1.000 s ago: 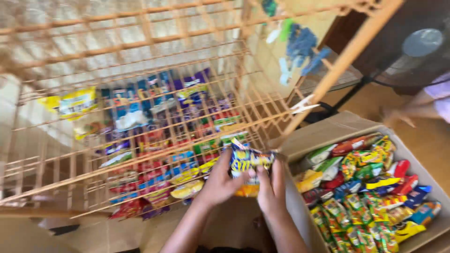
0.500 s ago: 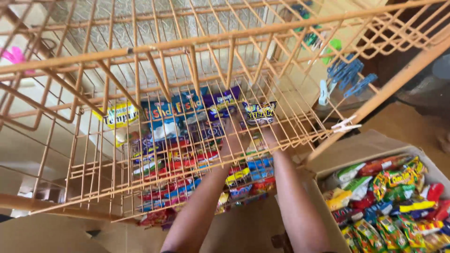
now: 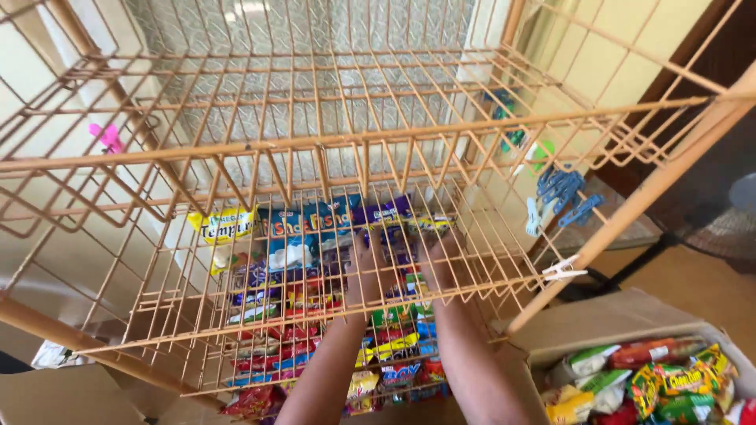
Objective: Organizing and restocking snack bags on a wire rack.
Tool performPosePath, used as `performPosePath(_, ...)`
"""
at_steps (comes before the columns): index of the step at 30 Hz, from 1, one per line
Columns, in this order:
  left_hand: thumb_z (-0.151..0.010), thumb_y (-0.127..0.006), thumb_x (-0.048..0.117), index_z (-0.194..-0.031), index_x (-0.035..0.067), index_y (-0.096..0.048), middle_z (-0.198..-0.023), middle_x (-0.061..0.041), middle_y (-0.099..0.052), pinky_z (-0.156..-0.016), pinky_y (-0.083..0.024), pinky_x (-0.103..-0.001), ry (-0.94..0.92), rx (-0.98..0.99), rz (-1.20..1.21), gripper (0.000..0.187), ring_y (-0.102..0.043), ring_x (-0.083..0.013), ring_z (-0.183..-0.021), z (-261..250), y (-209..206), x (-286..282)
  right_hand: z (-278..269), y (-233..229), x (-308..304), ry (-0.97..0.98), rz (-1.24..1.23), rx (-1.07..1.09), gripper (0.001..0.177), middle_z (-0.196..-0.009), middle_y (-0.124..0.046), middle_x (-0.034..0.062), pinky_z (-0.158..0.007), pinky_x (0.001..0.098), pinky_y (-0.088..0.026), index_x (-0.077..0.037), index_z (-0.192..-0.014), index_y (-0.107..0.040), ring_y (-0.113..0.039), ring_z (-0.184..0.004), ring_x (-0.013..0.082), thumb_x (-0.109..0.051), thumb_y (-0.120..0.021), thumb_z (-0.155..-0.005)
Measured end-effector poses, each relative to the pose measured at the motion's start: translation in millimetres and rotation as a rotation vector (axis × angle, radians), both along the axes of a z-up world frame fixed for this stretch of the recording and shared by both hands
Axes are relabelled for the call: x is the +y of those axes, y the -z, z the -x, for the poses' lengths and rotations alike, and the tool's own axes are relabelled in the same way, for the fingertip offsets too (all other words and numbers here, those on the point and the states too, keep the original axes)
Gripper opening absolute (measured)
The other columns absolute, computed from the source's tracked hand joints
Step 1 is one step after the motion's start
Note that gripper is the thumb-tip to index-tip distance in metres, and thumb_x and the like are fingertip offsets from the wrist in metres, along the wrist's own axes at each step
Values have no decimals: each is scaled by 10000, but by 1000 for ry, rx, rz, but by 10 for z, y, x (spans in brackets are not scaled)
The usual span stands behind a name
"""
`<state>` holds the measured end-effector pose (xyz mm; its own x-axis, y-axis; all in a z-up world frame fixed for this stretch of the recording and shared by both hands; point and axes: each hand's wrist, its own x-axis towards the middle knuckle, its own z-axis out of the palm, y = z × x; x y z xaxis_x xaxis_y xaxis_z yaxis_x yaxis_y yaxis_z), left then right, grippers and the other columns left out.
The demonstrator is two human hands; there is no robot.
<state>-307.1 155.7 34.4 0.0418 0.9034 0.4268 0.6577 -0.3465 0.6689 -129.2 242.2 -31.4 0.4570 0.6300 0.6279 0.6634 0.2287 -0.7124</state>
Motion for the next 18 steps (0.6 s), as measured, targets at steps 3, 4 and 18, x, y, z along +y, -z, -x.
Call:
performPosePath(3, -846, -686, 137, -1502, 130, -422, -1497, -320, -380, -997, -485, -595, 37, 21, 20, 706, -453, -554, -1304, -16, 262, 219, 78, -11, -287, 7, -33, -11, 553, -1110, -594, 276, -886, 536, -480, 48, -1241, -526, -598, -1037, 452, -292, -767, -877)
performPosePath(4, -846, -686, 137, -1502, 130, -422, -1497, -320, -380, -997, -485, -595, 40, 23, 14, 706, -453, -554, -1304, -18, 294, 213, -17, 40, -307, 14, -46, -12, 556, -1104, -580, 279, -887, 540, -473, 56, -1232, -515, -589, -1033, 457, -279, -774, -872)
performPosePath(18, -762, -735, 73, -1469, 40, -452, -1461, -394, -378, -1086, -449, -581, 107, -22, -225, 763, -380, -600, -1360, -40, 431, 508, 116, 32, -299, -37, -70, -242, 802, -1053, -528, 230, -836, 513, -432, 11, -1445, -481, -537, -953, 394, -368, -814, -822)
